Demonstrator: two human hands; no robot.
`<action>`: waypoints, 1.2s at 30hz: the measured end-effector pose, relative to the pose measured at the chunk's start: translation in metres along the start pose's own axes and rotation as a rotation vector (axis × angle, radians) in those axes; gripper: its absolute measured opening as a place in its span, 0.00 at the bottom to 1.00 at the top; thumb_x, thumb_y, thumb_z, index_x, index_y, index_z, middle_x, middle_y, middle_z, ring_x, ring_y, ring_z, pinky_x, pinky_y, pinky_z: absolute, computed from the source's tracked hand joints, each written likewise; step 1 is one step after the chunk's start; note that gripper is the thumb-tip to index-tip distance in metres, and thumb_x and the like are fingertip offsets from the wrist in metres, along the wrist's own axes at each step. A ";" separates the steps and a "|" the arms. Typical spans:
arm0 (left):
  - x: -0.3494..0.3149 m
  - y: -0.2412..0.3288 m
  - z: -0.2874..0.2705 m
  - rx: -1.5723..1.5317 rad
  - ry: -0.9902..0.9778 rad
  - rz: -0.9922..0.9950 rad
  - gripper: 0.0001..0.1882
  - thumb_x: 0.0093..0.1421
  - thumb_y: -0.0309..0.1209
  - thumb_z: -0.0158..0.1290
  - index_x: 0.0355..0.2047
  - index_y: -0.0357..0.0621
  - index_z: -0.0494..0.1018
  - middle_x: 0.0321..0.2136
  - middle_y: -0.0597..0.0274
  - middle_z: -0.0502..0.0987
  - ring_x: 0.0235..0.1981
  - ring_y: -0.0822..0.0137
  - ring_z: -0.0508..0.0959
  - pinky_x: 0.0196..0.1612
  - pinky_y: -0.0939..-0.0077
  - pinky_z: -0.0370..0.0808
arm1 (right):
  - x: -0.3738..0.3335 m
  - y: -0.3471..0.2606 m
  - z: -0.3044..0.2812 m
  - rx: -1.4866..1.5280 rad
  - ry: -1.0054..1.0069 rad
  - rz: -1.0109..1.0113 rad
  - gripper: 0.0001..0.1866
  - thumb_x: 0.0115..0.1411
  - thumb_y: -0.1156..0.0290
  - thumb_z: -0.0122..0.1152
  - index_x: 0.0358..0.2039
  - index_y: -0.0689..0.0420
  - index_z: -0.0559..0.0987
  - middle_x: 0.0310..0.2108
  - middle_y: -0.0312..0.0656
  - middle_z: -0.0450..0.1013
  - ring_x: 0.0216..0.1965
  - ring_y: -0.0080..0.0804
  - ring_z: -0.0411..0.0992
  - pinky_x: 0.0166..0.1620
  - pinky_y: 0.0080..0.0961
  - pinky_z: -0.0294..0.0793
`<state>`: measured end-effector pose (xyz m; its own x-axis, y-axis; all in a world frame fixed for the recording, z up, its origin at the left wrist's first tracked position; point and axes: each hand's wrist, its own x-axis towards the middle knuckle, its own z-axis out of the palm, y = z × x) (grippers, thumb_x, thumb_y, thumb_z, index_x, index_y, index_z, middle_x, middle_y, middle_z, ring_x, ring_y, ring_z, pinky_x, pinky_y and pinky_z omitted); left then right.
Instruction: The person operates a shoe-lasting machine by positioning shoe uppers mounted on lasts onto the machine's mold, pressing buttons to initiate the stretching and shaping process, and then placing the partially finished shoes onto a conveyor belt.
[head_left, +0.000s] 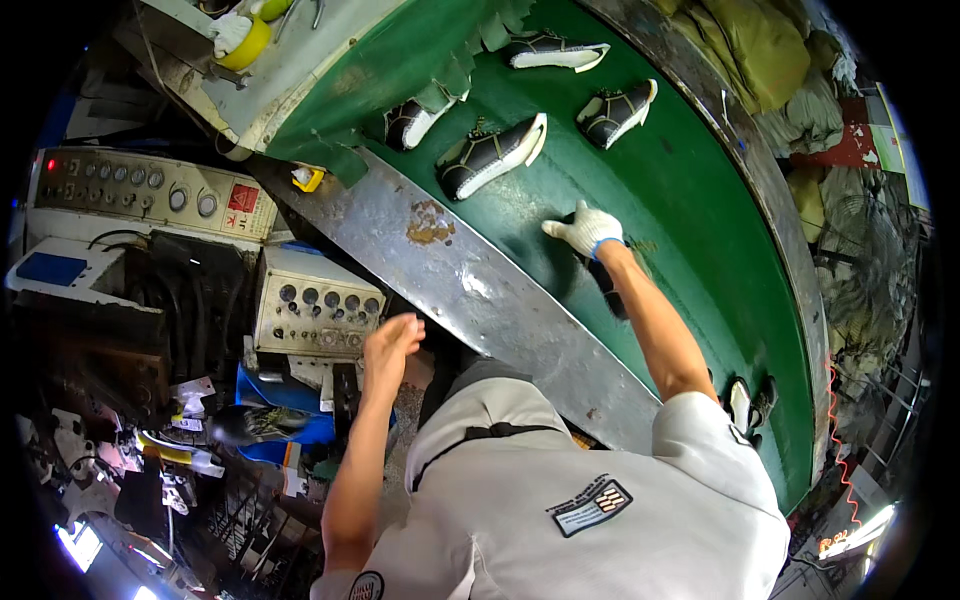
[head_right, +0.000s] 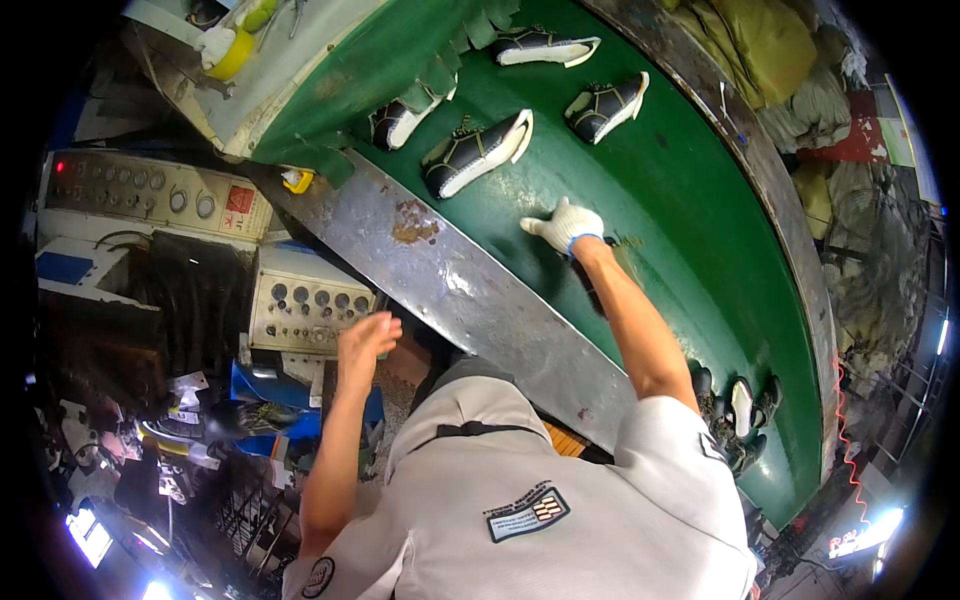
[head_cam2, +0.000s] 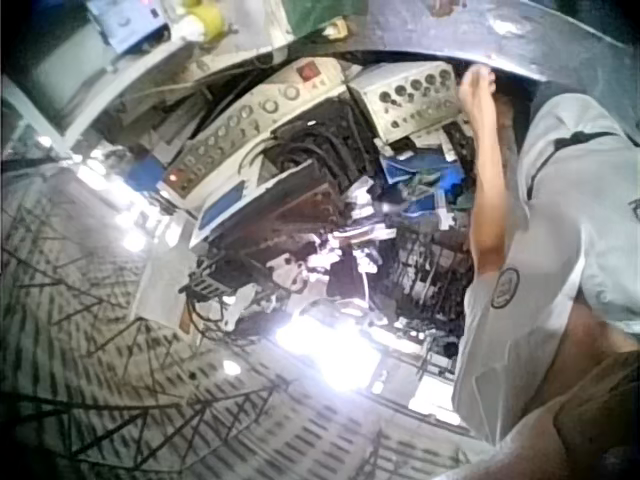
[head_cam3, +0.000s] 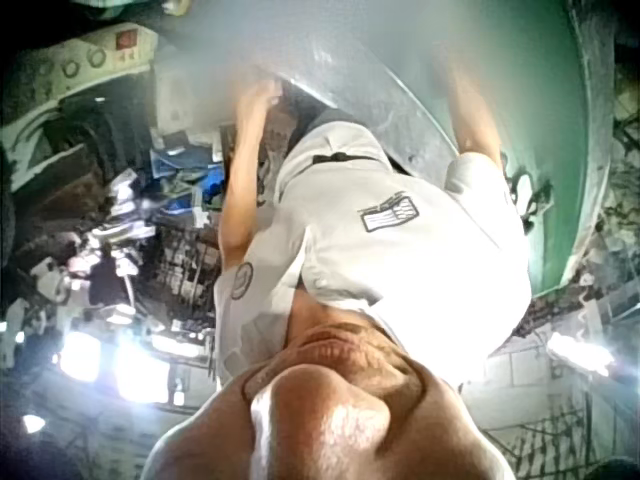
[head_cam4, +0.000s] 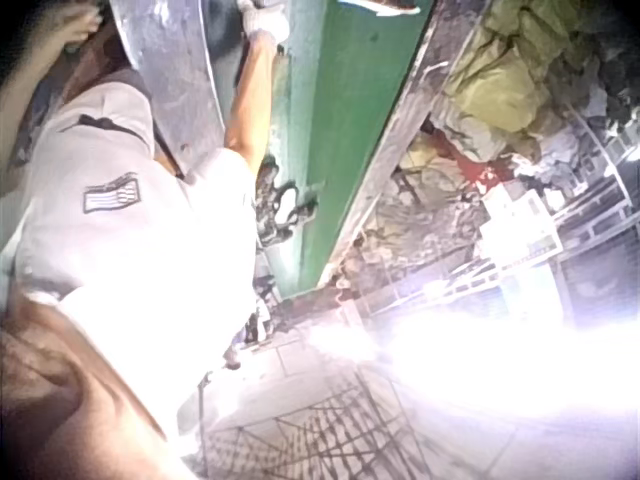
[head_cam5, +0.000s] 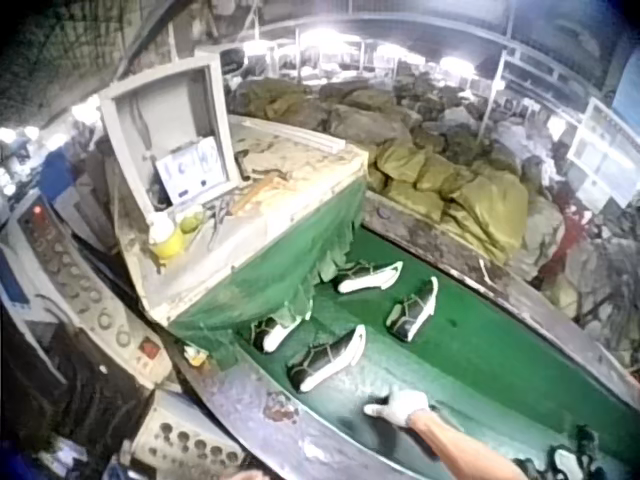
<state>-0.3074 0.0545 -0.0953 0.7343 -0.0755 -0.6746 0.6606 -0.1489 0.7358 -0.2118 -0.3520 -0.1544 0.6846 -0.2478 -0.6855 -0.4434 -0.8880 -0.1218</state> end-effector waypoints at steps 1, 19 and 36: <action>-0.008 -0.006 -0.004 0.015 0.018 -0.012 0.24 0.67 0.41 0.57 0.53 0.32 0.75 0.45 0.48 0.82 0.43 0.63 0.84 0.46 0.72 0.79 | 0.021 -0.012 0.009 0.070 0.088 0.005 0.55 0.51 0.27 0.60 0.59 0.69 0.70 0.52 0.61 0.76 0.55 0.50 0.76 0.55 0.41 0.74; -0.123 -0.028 -0.116 -0.193 0.466 0.187 0.20 0.68 0.36 0.56 0.51 0.30 0.76 0.43 0.50 0.83 0.41 0.63 0.84 0.44 0.73 0.80 | -0.034 -0.185 0.107 1.945 -0.742 -0.597 0.41 0.57 0.63 0.72 0.67 0.63 0.63 0.60 0.49 0.71 0.61 0.44 0.70 0.67 0.42 0.66; -0.205 -0.063 -0.310 -0.812 0.873 0.404 0.16 0.58 0.25 0.63 0.46 0.34 0.79 0.36 0.59 0.81 0.34 0.69 0.82 0.39 0.75 0.82 | -0.314 -0.463 0.188 1.299 -1.242 -0.573 0.25 0.70 0.60 0.56 0.61 0.62 0.72 0.51 0.39 0.76 0.47 0.26 0.77 0.52 0.26 0.78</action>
<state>-0.4511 0.3853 0.0150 0.5593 0.7481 -0.3572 0.0429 0.4042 0.9137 -0.3301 0.2101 -0.0176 0.4011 0.8432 -0.3580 -0.8537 0.2023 -0.4798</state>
